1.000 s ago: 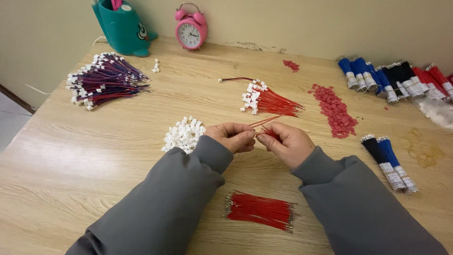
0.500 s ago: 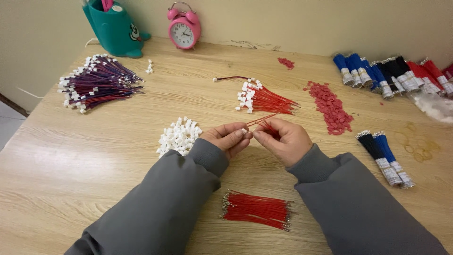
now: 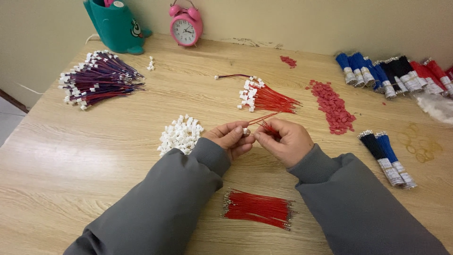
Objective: Assembling small electronic components by attaching connectors to wires
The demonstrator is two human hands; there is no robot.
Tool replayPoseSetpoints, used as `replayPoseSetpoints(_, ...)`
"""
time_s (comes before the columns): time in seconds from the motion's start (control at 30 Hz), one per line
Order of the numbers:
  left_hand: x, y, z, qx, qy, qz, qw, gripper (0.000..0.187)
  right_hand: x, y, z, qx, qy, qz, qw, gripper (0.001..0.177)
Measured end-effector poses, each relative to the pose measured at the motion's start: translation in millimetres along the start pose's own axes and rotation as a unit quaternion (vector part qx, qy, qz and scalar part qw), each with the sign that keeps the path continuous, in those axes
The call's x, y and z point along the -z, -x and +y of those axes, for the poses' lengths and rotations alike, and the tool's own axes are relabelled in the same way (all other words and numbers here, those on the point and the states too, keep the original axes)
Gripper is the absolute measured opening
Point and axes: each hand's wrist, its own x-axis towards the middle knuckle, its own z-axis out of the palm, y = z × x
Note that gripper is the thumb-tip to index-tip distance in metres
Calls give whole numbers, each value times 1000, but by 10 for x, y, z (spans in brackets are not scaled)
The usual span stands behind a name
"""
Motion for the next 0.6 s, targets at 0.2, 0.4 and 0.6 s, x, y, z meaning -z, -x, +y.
replayPoseSetpoints(0.2,-47,79,63,2,-13,3,1000,27,34,18,-133,-22,7,-4,1000,5)
replayPoseSetpoints(0.4,-7,8,10,0,-12,-7,1000,26,30,-6,-49,-23,0,0,1000,5)
replayPoseSetpoints(0.6,-59,75,60,-1,-24,0,1000,28,20,23,-73,-17,3,7,1000,4)
